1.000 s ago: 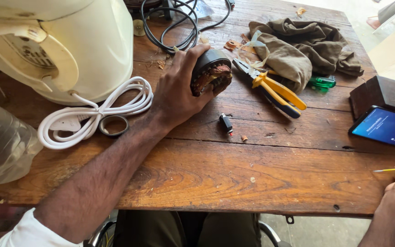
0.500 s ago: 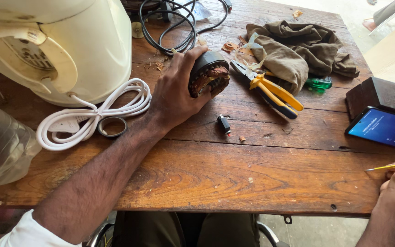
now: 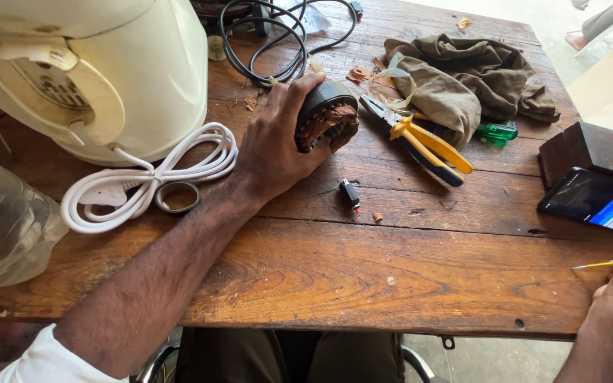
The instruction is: The person uses a yellow-handled screwdriver to scrape and clean the copper windings of a cylindrical electrical component held in the left hand. The person repeatedly rotates the component and works on different sections of the windings while seated at a wooden workbench.
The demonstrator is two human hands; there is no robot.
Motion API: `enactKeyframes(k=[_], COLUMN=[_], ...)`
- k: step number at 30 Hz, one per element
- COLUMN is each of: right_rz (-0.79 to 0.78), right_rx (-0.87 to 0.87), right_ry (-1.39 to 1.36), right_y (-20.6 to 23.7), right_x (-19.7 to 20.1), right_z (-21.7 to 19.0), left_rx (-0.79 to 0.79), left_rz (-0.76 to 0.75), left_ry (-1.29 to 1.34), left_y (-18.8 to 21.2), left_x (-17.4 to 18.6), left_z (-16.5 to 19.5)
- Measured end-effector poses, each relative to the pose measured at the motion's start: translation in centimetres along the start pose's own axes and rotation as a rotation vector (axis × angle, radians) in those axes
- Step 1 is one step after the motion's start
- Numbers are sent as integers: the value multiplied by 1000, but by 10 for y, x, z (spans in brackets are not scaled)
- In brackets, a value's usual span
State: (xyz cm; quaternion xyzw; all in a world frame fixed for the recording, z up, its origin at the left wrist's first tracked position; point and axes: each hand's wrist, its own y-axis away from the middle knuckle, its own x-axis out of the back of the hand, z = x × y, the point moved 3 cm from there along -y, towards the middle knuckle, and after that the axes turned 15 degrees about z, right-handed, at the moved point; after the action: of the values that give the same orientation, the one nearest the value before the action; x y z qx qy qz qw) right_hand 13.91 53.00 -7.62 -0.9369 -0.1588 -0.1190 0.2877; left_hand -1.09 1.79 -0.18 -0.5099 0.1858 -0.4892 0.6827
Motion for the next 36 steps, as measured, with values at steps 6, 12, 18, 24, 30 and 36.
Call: enactKeyframes(k=[6,12,18,24,30,36], right_rz=[-20,-52,-101,-147,-132,-89], right_rx=[24,73,159,313,247,35], right_ry=[0,-3,-2,-14,-2,63], right_y=[-5,-16,-16,-11,-17,-30], right_x=[-3,-12,-20,-29,-32,-36], right_z=[-1,-11,-35,-84,-81,-49], left_rx=[12,17,0,31,-7,20], left_rz=[11,6,-2,-12,1,-18], left_ry=[-45,-12,-52,-35,-47,-39], left_y=[2,1,1,-1,-2,-2], left_x=[-1,-1,1,2,5,5], left_z=[-1,-1,0,2,6,6])
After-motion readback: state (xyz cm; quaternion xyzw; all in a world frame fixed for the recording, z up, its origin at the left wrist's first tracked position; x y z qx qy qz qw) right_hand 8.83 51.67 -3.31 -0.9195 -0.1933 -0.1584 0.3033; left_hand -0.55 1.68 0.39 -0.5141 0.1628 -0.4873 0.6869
